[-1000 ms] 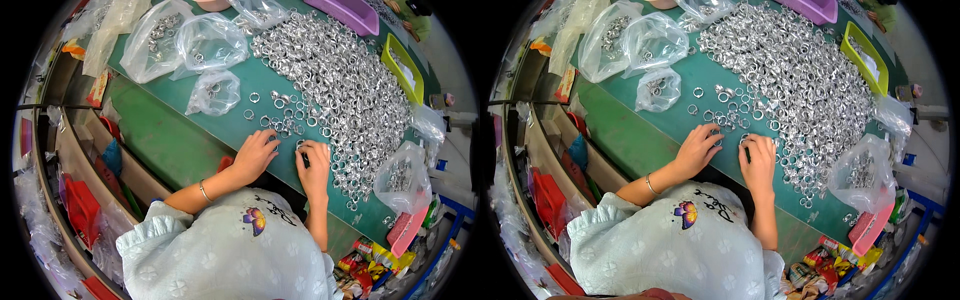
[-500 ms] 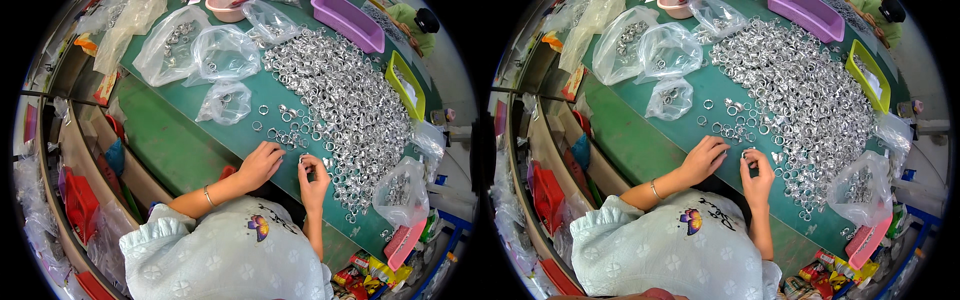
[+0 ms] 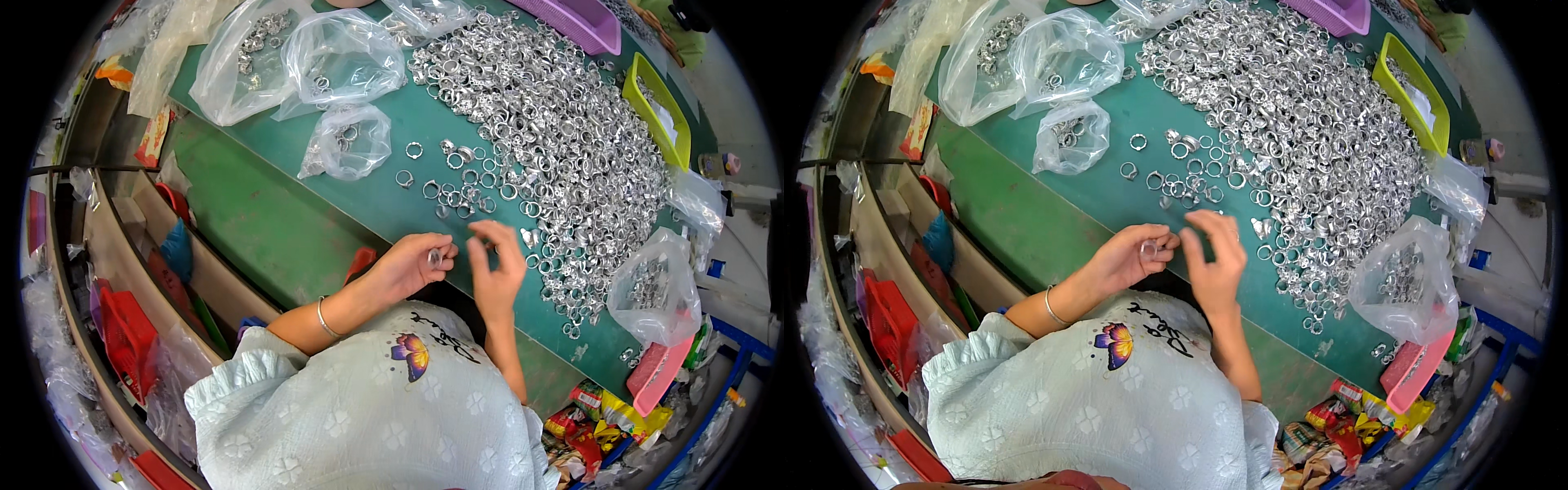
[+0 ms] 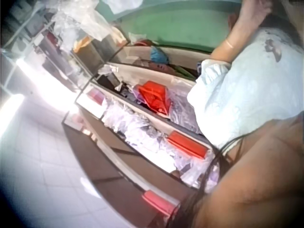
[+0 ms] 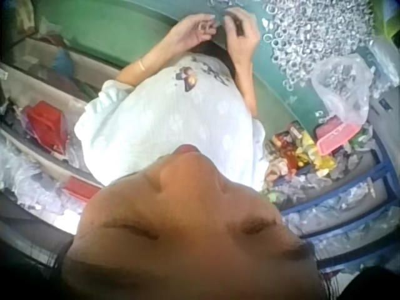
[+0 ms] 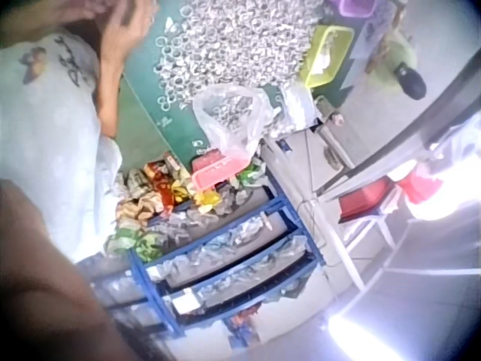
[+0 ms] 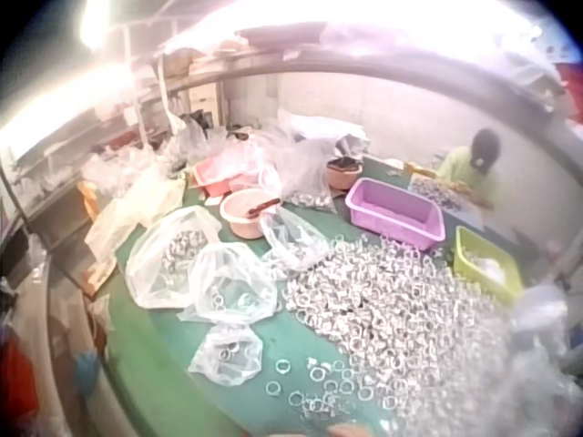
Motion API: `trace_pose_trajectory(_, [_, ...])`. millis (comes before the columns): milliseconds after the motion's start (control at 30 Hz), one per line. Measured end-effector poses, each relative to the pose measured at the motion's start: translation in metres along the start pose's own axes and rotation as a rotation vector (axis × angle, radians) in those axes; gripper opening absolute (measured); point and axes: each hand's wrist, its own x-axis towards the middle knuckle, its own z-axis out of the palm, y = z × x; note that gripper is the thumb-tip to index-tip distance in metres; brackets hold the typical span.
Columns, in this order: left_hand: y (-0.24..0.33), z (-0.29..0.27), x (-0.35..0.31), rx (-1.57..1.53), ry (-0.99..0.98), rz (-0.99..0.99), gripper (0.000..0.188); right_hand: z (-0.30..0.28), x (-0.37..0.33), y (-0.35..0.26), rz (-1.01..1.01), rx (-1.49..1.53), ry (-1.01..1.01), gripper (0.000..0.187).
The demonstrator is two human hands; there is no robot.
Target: The person assembles silver keychains by hand at a green workbench. They pick up small metal rings and decorative charms, link them together, and place the finished units into a plastic bag.
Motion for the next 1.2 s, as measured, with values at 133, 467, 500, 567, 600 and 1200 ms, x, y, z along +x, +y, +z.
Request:
trace_pose_trajectory(133, [0.001, 0.009, 0.005, 0.055, 0.0, 0.13, 0.021, 0.006, 0.027, 0.018, -0.167, -0.181, -0.026, 0.015])
trace_pose_trajectory(467, [-0.002, 0.001, -0.012, -0.12, 0.051, 0.043, 0.019, 0.016, 0.038, 0.025, -0.264, -0.591, -0.159, 0.029])
trace_pose_trajectory(500, [0.001, 0.008, -0.019, -0.072, 0.047, 0.092, 0.017, 0.017, 0.039, 0.027, -0.276, -0.609, -0.174, 0.029])
trace_pose_trajectory(567, [0.002, 0.007, -0.021, 0.068, 0.052, 0.187, 0.018, 0.014, 0.038, 0.028, -0.266, -0.636, -0.155, 0.029])
trace_pose_trajectory(600, [0.003, 0.002, -0.015, 0.159, 0.058, 0.243, 0.02, 0.01, 0.038, 0.027, -0.237, -0.667, -0.097, 0.029])
trace_pose_trajectory(1200, [0.003, -0.026, -0.013, -0.214, -0.138, 0.083, 0.031, 0.017, 0.034, 0.005, -0.221, -0.436, -0.2, 0.02])
